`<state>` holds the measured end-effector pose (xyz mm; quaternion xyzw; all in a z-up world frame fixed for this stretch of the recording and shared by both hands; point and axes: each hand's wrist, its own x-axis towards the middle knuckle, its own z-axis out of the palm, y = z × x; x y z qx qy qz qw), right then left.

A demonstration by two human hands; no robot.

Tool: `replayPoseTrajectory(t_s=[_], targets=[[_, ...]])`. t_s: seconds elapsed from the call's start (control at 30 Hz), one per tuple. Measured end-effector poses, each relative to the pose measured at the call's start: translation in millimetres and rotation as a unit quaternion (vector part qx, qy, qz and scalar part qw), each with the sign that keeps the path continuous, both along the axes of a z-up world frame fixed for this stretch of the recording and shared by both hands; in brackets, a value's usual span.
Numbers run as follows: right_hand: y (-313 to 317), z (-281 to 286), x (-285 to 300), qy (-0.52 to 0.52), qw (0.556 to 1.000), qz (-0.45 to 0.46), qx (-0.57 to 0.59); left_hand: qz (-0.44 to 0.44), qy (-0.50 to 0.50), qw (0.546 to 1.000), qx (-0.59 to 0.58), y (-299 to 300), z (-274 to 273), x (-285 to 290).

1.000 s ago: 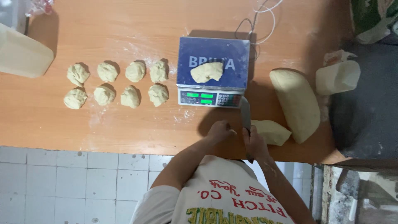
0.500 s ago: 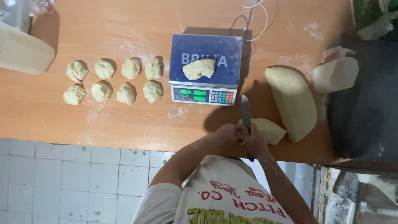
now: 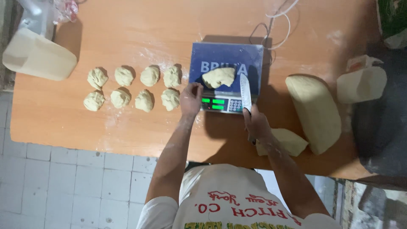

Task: Cutting a large piece of dough into smaller portions and weighing each on a digital scale for consistency.

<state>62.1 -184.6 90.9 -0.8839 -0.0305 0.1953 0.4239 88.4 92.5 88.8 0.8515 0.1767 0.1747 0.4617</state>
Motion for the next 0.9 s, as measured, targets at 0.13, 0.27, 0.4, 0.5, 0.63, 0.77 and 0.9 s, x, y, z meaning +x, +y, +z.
replayPoseTrajectory(t_s=[0.13,0.27,0.4,0.5,0.63,0.77,0.9], targets=[[27.6,-50.2,5.7,-0.215,0.968,0.076,-0.102,-0.064,0.025,0.992,0.105,-1.5,-13.3,16.8],[65.9,-34.2,3.1,-0.184,0.977,0.037,-0.097,-0.099,-0.028,0.969,0.225,-2.4,-16.4,35.0],[82.8,-30.2,12.1,-0.189,0.965,0.060,-0.172,-0.114,-0.042,0.972,0.200,30.9,-80.6,50.0],[89.1,-50.4,11.9,-0.224,0.925,0.132,-0.275,-0.094,-0.011,0.981,0.169,58.8,-45.1,30.6],[109.9,-48.4,20.6,-0.300,0.835,0.226,-0.402,-0.146,-0.089,0.962,0.212,74.4,-29.3,33.4],[73.1,-180.8,14.1,-0.355,0.758,0.286,-0.466,-0.175,-0.117,0.953,0.220,84.9,-30.9,26.0],[92.4,-132.2,16.5,-0.560,0.331,0.402,-0.644,-0.191,-0.070,0.964,0.170,82.2,-25.6,10.4]])
